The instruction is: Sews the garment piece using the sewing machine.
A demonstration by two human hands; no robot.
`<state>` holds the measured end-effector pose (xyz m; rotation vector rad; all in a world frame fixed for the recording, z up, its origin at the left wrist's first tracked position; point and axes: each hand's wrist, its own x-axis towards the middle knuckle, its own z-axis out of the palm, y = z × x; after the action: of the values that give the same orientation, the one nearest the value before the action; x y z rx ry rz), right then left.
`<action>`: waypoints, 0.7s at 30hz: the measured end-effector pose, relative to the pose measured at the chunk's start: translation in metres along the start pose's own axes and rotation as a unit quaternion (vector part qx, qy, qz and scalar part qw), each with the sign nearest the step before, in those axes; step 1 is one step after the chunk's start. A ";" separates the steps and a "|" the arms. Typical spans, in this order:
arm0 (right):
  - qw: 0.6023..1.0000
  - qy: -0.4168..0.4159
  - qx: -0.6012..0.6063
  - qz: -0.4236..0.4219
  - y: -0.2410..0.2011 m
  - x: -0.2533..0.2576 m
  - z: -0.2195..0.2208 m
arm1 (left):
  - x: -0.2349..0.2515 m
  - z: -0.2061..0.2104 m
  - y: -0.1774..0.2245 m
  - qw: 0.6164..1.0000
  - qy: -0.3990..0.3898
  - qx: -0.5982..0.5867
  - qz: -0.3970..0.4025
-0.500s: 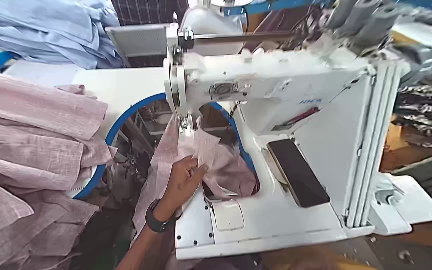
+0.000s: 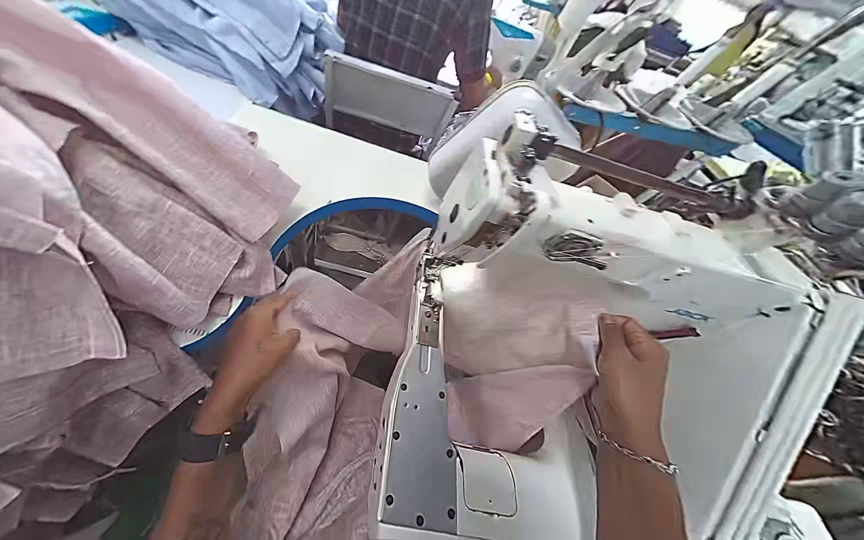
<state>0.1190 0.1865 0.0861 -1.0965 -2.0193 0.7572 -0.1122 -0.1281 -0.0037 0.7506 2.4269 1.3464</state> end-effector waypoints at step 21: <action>0.817 -0.335 -0.044 -0.467 -0.042 -0.042 0.067 | -0.061 0.077 0.098 0.943 0.077 0.137 0.294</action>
<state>0.0625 0.1196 0.0662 0.2913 -2.7863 0.5252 0.0042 -0.0650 0.0371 1.5983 2.6616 1.2937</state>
